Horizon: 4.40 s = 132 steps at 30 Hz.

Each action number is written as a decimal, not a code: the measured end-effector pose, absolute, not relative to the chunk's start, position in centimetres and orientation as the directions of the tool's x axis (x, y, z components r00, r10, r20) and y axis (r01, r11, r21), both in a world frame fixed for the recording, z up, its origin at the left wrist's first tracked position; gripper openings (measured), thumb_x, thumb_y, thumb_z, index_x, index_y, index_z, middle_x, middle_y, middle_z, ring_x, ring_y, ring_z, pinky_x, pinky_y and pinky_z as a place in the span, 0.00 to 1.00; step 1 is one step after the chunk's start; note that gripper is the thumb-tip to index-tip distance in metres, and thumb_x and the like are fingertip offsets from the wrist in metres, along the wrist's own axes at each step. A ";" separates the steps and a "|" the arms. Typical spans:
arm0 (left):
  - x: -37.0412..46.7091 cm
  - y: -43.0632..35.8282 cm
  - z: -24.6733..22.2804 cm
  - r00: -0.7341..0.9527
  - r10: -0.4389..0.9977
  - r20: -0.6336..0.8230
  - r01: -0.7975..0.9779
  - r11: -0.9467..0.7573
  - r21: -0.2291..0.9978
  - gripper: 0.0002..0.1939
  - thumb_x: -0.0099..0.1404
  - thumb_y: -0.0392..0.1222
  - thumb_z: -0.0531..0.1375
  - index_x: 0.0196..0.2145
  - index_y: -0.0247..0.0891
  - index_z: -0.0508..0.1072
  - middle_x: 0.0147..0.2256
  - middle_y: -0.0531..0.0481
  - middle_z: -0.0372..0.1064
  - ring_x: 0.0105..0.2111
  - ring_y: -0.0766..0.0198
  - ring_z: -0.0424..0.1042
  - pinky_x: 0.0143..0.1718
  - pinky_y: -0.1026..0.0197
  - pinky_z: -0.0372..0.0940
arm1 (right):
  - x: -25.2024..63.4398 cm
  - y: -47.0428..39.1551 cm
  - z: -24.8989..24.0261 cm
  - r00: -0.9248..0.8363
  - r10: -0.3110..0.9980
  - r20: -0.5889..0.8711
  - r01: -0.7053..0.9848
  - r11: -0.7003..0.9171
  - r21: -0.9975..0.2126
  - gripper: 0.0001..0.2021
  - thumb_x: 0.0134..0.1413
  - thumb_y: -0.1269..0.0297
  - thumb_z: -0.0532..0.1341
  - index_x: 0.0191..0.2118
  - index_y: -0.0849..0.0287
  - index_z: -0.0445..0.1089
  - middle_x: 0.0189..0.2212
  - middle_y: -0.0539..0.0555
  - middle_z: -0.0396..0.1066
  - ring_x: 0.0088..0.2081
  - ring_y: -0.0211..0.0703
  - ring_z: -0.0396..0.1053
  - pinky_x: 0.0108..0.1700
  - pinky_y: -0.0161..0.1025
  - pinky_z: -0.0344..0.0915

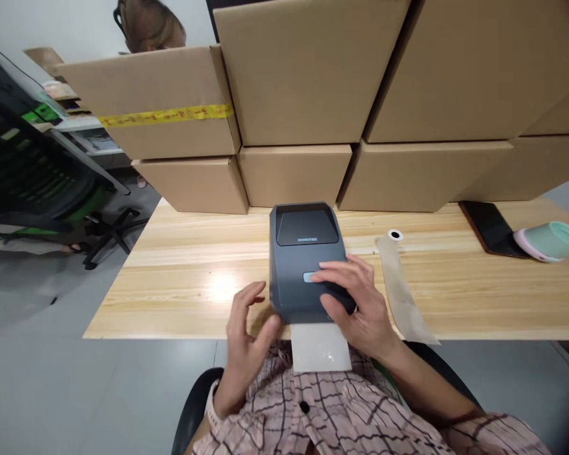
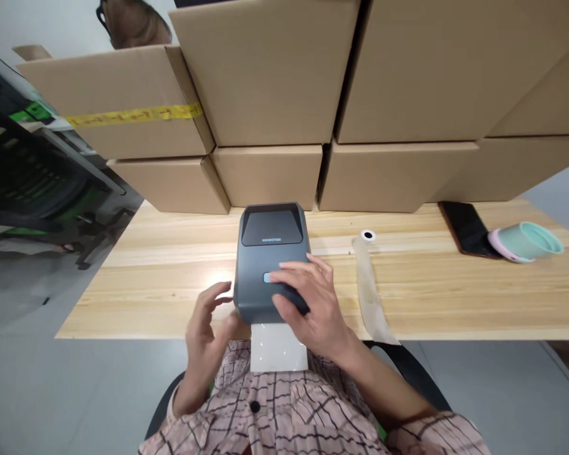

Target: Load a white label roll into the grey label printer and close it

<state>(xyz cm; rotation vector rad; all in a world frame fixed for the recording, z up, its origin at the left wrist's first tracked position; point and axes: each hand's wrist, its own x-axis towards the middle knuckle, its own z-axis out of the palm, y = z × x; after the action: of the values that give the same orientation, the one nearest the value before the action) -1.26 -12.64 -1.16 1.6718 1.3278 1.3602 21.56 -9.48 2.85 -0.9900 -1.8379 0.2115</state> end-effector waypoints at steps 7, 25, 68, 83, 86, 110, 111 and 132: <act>1.1 -13.5 -3.4 0.124 0.988 0.092 0.122 -0.107 0.987 0.43 0.73 0.50 0.60 0.76 0.53 0.41 0.77 0.44 0.39 0.74 0.45 0.49 0.72 0.44 0.55 | 21.8 -12.0 -4.3 0.190 0.904 0.384 0.167 0.355 -0.920 0.30 0.72 0.49 0.50 0.74 0.48 0.52 0.75 0.55 0.51 0.75 0.55 0.50 0.74 0.61 0.52; -1.6 -0.3 3.3 0.101 0.802 0.588 0.337 -0.584 0.739 0.26 0.73 0.51 0.61 0.65 0.46 0.69 0.63 0.42 0.70 0.64 0.51 0.69 0.66 0.43 0.63 | 25.4 -1.8 8.5 -0.181 0.728 0.661 0.661 0.588 -0.466 0.40 0.69 0.36 0.48 0.77 0.50 0.39 0.75 0.60 0.50 0.74 0.60 0.53 0.73 0.64 0.53; -0.1 0.2 2.5 0.286 0.955 -0.077 0.651 -0.134 0.747 0.49 0.60 0.40 0.53 0.76 0.36 0.41 0.26 0.58 0.61 0.28 0.60 0.63 0.34 0.60 0.56 | 31.4 2.6 13.3 -0.582 0.755 0.304 0.473 0.617 -0.628 0.56 0.41 0.57 0.76 0.75 0.44 0.50 0.56 0.57 0.75 0.53 0.61 0.76 0.53 0.54 0.75; -0.3 0.3 1.8 0.285 0.958 -0.033 0.582 -0.146 0.800 0.48 0.60 0.39 0.53 0.76 0.37 0.44 0.28 0.57 0.66 0.28 0.62 0.61 0.34 0.60 0.55 | 35.9 8.3 1.5 -0.213 0.974 0.071 0.466 0.165 -0.869 0.53 0.41 0.58 0.77 0.73 0.54 0.54 0.71 0.64 0.59 0.69 0.62 0.63 0.70 0.59 0.59; -0.4 0.5 1.4 0.281 0.959 -0.026 0.589 -0.151 0.794 0.47 0.60 0.39 0.53 0.76 0.38 0.44 0.26 0.58 0.62 0.27 0.63 0.60 0.33 0.61 0.54 | 39.4 6.7 1.3 -0.232 0.972 0.037 0.352 0.119 -0.928 0.45 0.52 0.52 0.73 0.73 0.48 0.55 0.70 0.61 0.61 0.71 0.58 0.60 0.71 0.60 0.58; -0.2 0.5 1.9 0.286 0.956 -0.063 0.663 -0.150 0.734 0.48 0.60 0.44 0.52 0.76 0.32 0.44 0.26 0.56 0.63 0.28 0.58 0.64 0.33 0.59 0.56 | 23.8 0.5 8.2 -0.707 0.702 0.090 0.619 0.675 -0.401 0.19 0.70 0.52 0.59 0.59 0.54 0.71 0.50 0.60 0.78 0.51 0.57 0.75 0.52 0.51 0.69; -0.2 0.5 1.9 0.290 0.955 -0.063 0.664 -0.153 0.732 0.48 0.60 0.44 0.52 0.76 0.32 0.44 0.26 0.56 0.63 0.28 0.58 0.64 0.33 0.59 0.56 | 22.9 0.8 7.6 -0.716 0.694 0.073 0.639 0.694 -0.332 0.18 0.70 0.53 0.59 0.59 0.55 0.71 0.49 0.60 0.78 0.49 0.57 0.75 0.51 0.52 0.68; -0.2 0.5 2.1 0.308 0.951 -0.029 0.644 -0.185 0.742 0.46 0.65 0.49 0.56 0.76 0.37 0.44 0.27 0.57 0.64 0.27 0.60 0.63 0.33 0.60 0.56 | 24.3 -10.0 3.3 -0.646 0.630 0.431 0.589 0.771 -0.245 0.15 0.72 0.61 0.58 0.57 0.61 0.71 0.60 0.61 0.75 0.62 0.51 0.71 0.62 0.55 0.71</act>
<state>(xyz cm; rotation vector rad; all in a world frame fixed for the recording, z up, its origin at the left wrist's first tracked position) -0.22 0.48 2.06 1.9170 1.4139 0.5952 24.32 -9.97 3.32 -0.9139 -2.4631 0.1115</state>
